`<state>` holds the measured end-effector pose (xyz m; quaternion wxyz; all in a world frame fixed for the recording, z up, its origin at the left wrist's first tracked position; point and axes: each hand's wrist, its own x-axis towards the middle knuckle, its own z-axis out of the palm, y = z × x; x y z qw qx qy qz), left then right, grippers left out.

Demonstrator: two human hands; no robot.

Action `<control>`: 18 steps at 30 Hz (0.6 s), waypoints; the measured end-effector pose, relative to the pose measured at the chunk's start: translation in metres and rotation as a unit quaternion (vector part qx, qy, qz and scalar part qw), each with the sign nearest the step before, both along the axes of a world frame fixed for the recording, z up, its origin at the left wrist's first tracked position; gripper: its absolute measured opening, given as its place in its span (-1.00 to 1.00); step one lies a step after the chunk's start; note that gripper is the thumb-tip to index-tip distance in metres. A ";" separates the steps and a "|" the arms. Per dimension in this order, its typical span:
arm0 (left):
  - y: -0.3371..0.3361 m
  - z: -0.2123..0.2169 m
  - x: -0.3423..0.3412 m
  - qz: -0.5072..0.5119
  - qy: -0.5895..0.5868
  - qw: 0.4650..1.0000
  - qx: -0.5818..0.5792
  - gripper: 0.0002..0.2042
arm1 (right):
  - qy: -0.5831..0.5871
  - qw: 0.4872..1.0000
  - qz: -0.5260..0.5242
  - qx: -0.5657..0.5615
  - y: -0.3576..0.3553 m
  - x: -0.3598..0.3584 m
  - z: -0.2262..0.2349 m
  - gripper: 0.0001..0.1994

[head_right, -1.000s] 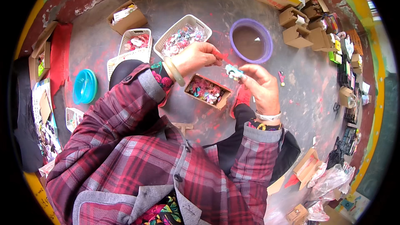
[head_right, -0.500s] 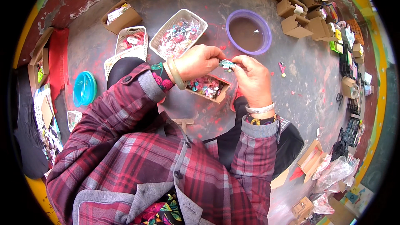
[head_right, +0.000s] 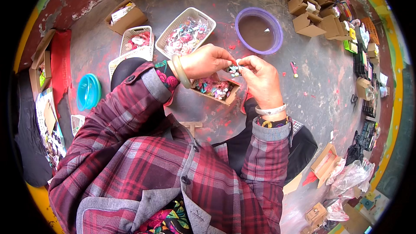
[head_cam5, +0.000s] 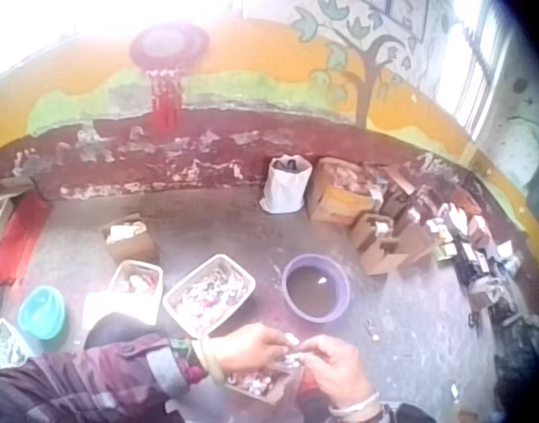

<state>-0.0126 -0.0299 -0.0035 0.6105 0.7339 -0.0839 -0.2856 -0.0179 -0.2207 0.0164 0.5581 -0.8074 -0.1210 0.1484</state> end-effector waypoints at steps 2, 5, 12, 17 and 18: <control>0.001 -0.001 0.000 0.003 0.020 1.000 -0.018 -0.76 | 0.011 1.000 0.007 -0.003 0.001 0.000 0.001 -0.87; 0.000 -0.006 0.000 0.015 0.042 0.997 -0.057 -0.75 | 0.018 0.999 0.003 -0.031 0.003 -0.001 0.005 -0.87; -0.001 -0.007 0.002 0.020 0.089 0.988 -0.126 -0.75 | 0.061 0.997 -0.050 -0.021 0.003 0.001 0.001 -0.82; 0.000 -0.001 -0.002 0.022 0.064 0.990 -0.124 -0.74 | 0.125 0.992 -0.009 -0.030 0.001 0.001 0.005 -0.82; 0.001 0.001 -0.002 0.023 0.062 0.990 -0.123 -0.73 | 0.123 0.992 -0.011 -0.027 0.001 0.002 0.003 -0.82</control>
